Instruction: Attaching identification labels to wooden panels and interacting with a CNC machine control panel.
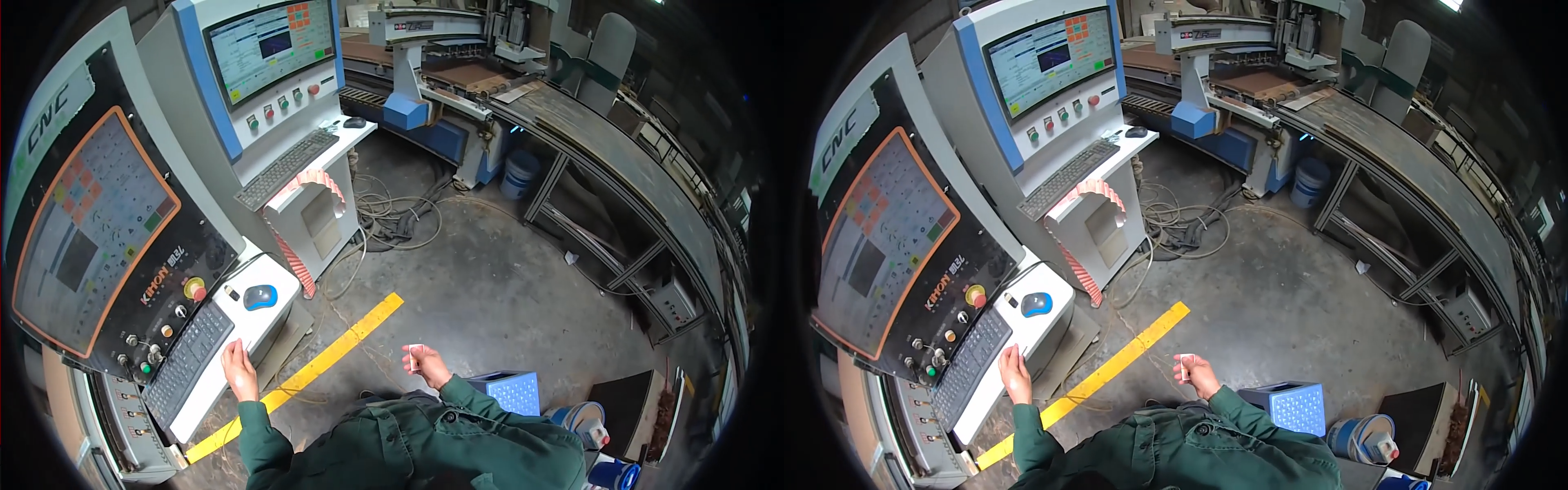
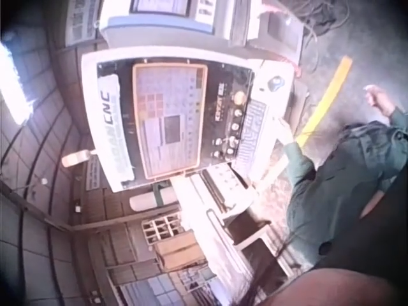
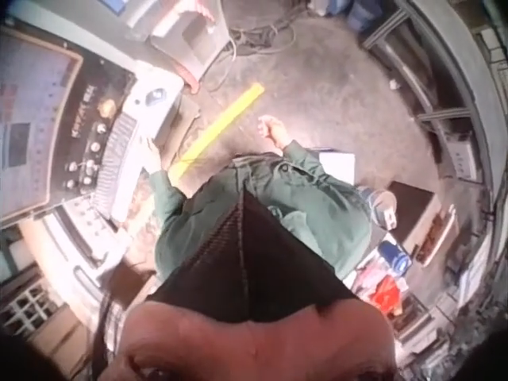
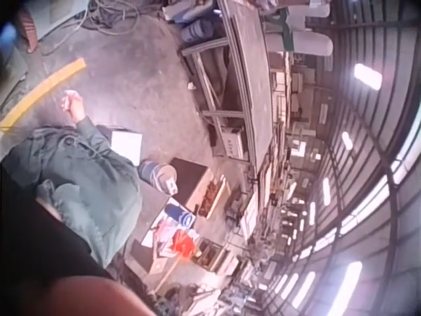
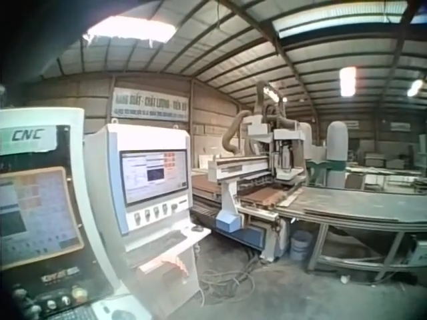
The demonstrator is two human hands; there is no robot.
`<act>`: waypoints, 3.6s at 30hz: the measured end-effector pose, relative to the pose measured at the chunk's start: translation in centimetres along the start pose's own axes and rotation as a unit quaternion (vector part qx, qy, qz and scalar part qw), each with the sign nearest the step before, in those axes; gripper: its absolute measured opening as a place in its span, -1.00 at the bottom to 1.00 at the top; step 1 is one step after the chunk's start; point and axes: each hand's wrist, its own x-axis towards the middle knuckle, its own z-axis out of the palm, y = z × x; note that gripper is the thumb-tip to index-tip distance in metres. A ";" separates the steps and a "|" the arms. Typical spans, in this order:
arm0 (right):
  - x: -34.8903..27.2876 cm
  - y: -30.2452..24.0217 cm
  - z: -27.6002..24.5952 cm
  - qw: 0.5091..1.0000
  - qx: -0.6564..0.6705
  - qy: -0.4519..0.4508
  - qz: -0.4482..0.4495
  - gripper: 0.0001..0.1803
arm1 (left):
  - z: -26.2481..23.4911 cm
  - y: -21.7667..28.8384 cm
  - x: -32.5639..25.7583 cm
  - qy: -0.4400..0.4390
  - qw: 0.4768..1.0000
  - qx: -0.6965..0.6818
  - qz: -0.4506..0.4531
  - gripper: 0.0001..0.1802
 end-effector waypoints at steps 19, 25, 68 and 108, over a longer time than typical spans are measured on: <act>7.9 -5.3 5.8 0.995 -0.050 -0.069 0.052 -0.75 | 3.2 2.9 4.3 0.039 0.992 0.079 -0.087 -0.72; 8.5 -10.9 3.7 0.989 -0.070 -0.130 -0.008 -0.84 | 1.6 8.8 1.9 0.079 0.984 -0.009 -0.162 -0.55; 7.6 -17.8 6.0 0.759 -0.388 -0.398 -0.339 -0.89 | 13.6 24.1 -3.1 -0.052 0.511 -0.673 -0.532 -0.85; -39.8 29.1 -21.0 0.653 0.338 0.661 -0.154 -0.91 | 12.4 42.8 -26.6 -0.784 0.207 -0.492 -0.318 -0.59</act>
